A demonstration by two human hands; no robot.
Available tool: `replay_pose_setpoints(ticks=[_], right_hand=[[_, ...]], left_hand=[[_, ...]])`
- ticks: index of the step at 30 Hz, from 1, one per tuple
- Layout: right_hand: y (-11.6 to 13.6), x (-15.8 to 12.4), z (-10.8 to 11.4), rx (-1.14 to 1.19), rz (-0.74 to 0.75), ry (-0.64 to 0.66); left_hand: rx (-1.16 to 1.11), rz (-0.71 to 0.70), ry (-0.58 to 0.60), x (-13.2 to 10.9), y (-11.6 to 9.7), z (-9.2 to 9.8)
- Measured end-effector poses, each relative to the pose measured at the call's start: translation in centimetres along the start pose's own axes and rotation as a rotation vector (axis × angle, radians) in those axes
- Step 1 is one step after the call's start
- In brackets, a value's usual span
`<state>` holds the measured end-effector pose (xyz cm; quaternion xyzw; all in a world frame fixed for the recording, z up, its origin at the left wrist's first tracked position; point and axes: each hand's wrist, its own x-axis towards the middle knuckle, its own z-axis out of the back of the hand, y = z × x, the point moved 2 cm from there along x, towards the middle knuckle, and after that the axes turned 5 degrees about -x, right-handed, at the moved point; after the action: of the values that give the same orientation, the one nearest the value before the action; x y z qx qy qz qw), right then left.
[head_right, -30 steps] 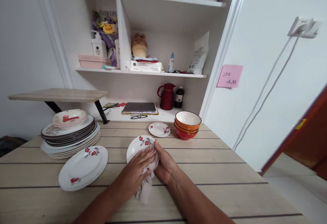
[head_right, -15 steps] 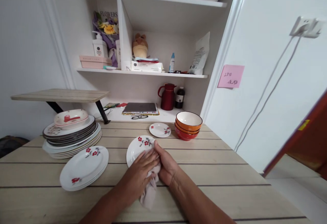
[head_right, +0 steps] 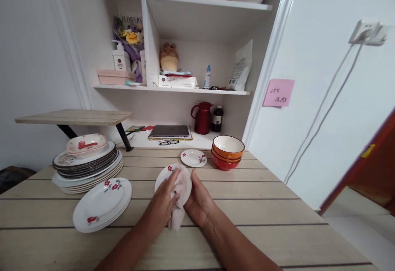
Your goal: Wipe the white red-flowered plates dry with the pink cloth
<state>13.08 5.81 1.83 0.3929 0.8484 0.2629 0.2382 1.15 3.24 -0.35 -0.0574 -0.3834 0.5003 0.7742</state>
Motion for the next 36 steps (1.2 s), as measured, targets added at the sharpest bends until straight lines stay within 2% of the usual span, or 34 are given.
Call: replay_pose_setpoints(ticks=[2, 5, 9, 13, 17, 20, 23, 27, 33, 36], right_hand=[[0.0, 0.0, -0.1, -0.021, 0.044, -0.007], [0.0, 0.0, -0.1, -0.055, 0.058, -0.084], [0.0, 0.0, -0.1, -0.063, 0.054, -0.151], [-0.1, 0.2, -0.3, -0.070, 0.067, -0.161], [-0.4, 0.5, 0.1, -0.074, 0.089, -0.194], [-0.4, 0.6, 0.7, -0.098, 0.079, -0.211], [-0.4, 0.7, 1.0, -0.073, 0.024, -0.182], [-0.5, 0.9, 1.1, -0.032, -0.028, -0.128], [-0.5, 0.8, 0.6, 0.041, 0.025, -0.019], [-0.5, 0.7, 0.2, 0.093, 0.051, -0.030]], left_hand=[[-0.011, 0.109, -0.069, 0.2, 0.8, 0.1], [0.081, 0.210, -0.078, 0.3, 1.1, 0.1], [0.286, 0.238, -0.049, 0.3, 0.3, 1.0], [0.448, 0.289, -0.050, 0.0, 0.1, 1.9], [0.410, 0.201, -0.020, -0.5, -0.3, 0.8], [0.284, 0.039, -0.019, -0.8, -1.4, -0.4], [0.132, -0.033, 0.055, -0.8, -2.1, -1.0], [0.044, -0.038, 0.122, -0.5, -1.7, -0.5], [0.213, 0.044, 0.019, -0.1, -1.2, 0.4], [0.315, 0.116, -0.035, -0.2, -1.2, 1.0]])
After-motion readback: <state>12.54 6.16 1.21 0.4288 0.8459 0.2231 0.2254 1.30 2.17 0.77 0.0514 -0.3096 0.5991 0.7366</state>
